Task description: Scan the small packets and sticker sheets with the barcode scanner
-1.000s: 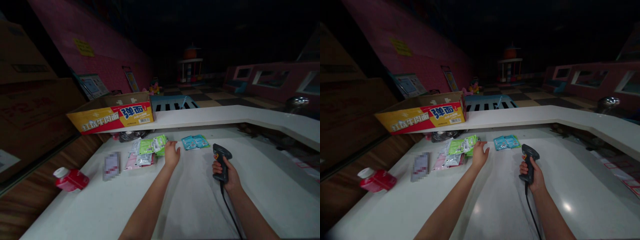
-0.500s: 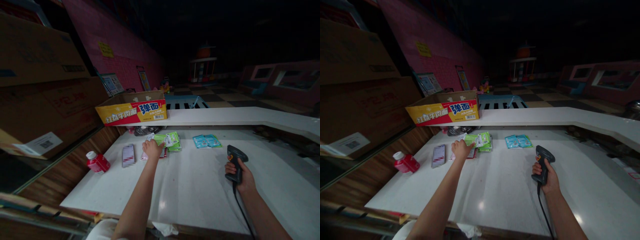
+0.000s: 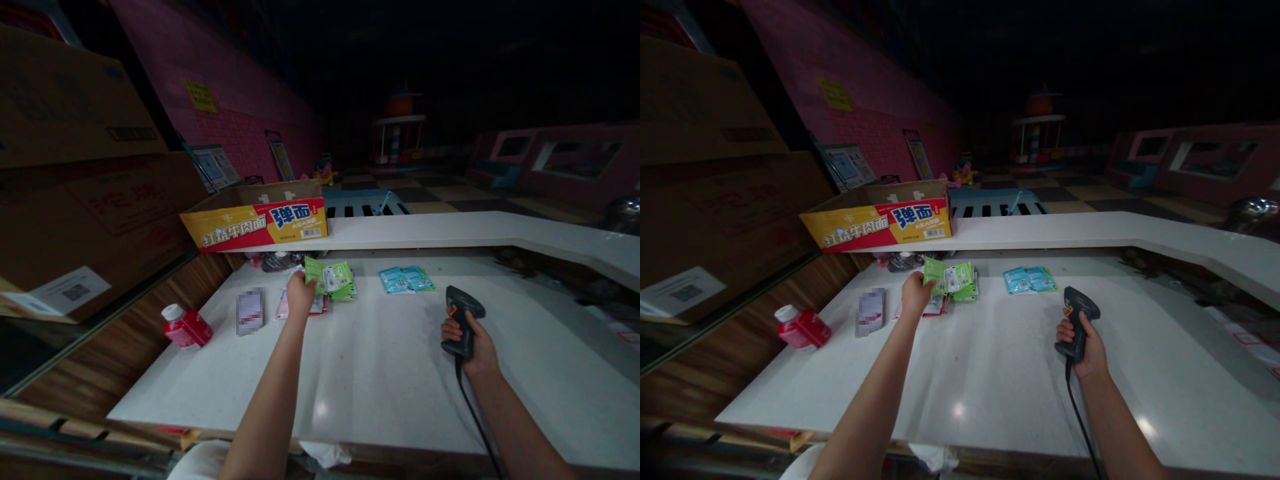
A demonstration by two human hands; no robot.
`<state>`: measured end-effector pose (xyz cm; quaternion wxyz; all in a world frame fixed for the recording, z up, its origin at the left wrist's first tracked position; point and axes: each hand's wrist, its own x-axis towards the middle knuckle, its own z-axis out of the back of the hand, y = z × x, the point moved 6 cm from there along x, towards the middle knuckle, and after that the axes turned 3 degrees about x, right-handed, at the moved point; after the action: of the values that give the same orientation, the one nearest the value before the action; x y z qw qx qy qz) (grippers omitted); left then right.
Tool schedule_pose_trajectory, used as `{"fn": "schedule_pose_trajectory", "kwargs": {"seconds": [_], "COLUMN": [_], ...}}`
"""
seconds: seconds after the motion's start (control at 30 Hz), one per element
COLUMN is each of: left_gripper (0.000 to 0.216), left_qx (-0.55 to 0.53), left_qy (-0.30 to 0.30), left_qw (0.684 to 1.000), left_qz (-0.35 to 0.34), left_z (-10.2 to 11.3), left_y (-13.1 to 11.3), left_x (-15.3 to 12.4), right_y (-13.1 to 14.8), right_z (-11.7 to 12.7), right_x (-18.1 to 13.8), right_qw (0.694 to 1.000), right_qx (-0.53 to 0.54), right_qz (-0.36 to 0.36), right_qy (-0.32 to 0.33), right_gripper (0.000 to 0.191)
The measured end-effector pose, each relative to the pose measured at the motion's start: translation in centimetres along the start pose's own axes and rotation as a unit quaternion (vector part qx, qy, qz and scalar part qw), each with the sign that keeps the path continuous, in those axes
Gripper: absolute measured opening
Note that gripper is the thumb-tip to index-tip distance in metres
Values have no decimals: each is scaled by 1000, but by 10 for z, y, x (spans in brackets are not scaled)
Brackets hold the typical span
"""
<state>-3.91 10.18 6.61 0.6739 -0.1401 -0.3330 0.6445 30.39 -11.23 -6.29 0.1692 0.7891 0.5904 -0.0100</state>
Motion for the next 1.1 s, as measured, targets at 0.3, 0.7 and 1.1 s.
{"fn": "schedule_pose_trajectory", "kwargs": {"seconds": [0.3,0.7,1.1], "left_gripper": [42,50,48], "left_qx": [-448,-484,-514], "left_qy": [159,189,176], "left_qw": [880,855,839], "left_qz": [-16,-12,-29], "left_z": [-92,-157,-172], "left_y": [-37,-30,-23], "left_x": [-53,-87,-80], "right_y": [0,1,-1], "right_z": [-1,-4,-15], "right_x": [0,1,-9], "right_qw": [1000,999,981], "right_qx": [6,-37,-192], "right_qz": [0,2,-5], "right_qy": [7,-1,-23], "right_gripper": [37,32,32]}}
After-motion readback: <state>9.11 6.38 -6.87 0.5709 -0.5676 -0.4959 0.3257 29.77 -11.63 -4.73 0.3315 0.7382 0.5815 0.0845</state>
